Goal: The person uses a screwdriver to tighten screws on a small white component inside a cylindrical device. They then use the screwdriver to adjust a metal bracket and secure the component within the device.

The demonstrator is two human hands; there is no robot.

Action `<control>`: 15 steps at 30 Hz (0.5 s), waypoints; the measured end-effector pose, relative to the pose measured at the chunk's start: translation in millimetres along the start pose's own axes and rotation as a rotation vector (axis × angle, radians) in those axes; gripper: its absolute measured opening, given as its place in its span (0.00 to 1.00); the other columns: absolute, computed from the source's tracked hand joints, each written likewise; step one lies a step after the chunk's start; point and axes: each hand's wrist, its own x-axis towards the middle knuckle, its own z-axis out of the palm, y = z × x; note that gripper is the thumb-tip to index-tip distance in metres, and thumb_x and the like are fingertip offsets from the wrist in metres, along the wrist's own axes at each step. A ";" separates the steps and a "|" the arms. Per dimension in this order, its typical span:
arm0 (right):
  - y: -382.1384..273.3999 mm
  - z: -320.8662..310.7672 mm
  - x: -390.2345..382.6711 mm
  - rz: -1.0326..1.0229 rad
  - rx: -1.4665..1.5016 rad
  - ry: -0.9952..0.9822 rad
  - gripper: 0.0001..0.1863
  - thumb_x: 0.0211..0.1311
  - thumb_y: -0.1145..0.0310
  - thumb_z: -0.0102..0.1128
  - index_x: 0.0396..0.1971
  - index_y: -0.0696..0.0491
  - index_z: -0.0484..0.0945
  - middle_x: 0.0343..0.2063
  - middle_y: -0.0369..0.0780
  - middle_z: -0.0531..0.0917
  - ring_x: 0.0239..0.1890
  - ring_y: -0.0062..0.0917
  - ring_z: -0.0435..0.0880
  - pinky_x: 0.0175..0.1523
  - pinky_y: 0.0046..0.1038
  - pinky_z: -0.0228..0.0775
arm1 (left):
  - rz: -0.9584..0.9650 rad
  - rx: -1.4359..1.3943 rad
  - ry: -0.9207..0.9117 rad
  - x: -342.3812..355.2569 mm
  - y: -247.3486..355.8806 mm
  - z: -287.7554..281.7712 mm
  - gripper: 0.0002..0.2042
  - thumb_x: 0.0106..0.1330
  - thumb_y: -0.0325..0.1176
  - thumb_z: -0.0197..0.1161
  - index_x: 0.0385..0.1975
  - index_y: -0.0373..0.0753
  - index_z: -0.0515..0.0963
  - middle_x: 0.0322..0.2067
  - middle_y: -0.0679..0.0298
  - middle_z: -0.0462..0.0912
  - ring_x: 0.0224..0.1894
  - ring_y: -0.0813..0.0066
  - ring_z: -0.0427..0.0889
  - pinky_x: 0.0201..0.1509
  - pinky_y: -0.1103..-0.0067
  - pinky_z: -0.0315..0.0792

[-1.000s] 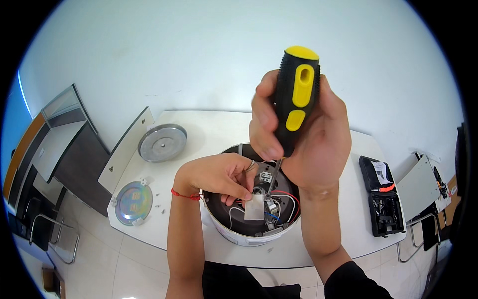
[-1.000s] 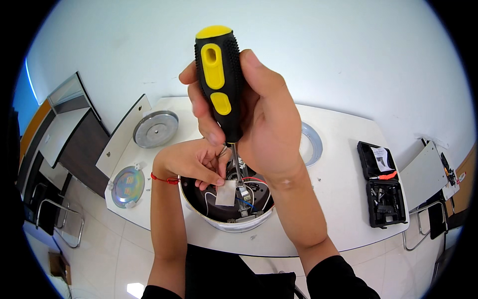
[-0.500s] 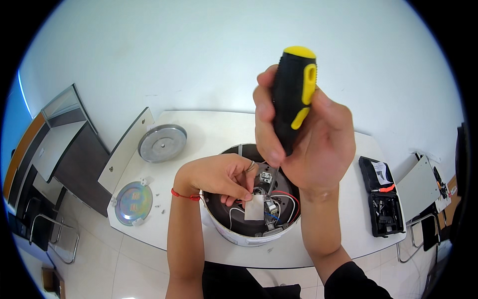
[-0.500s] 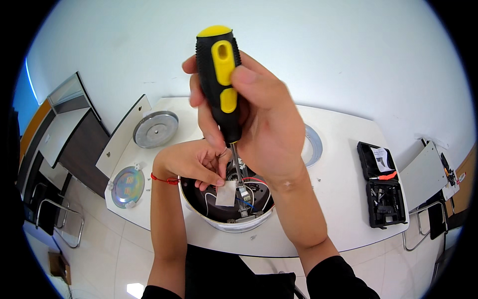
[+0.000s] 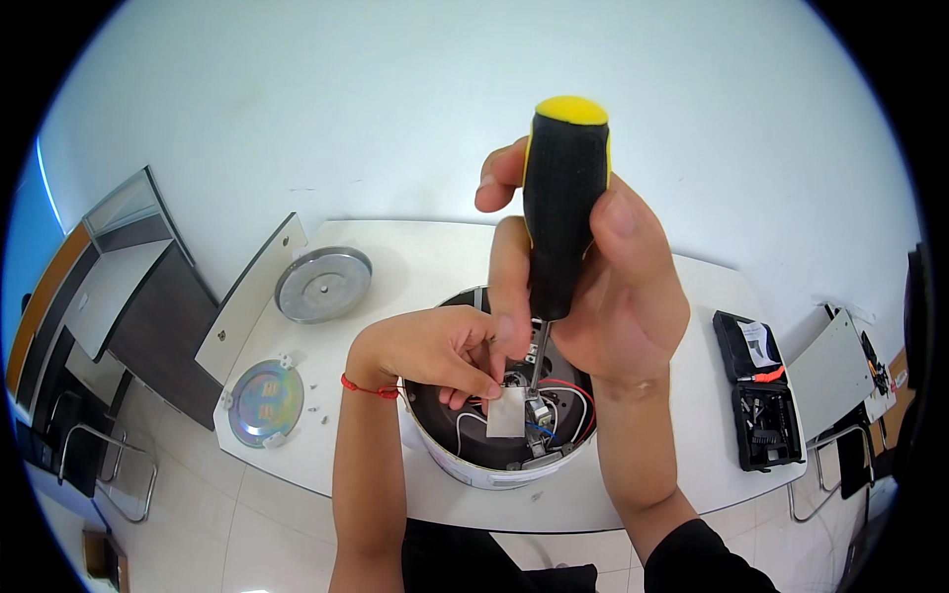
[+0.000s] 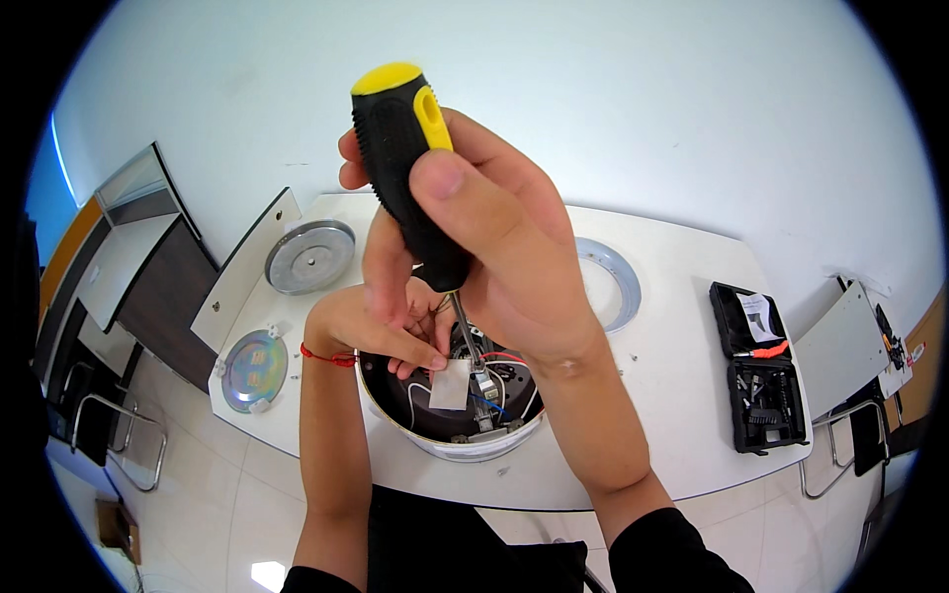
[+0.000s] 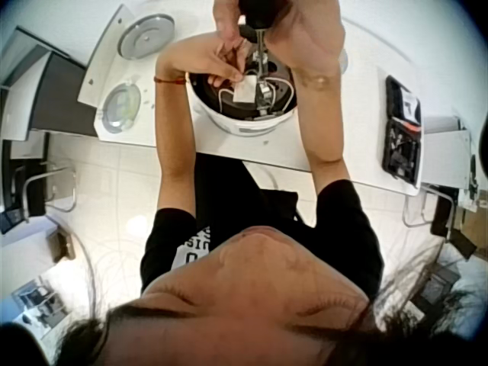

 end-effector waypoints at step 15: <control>-0.4 8.6 -2.6 -0.065 0.015 0.125 0.30 0.66 0.59 0.64 0.55 0.70 0.67 0.46 0.54 0.78 0.21 0.22 0.78 0.21 0.19 0.67 | 0.012 -0.044 -0.005 -1.6 -1.3 0.8 0.08 0.64 0.27 0.68 0.32 0.34 0.74 0.27 0.59 0.87 0.19 0.83 0.79 0.21 0.86 0.71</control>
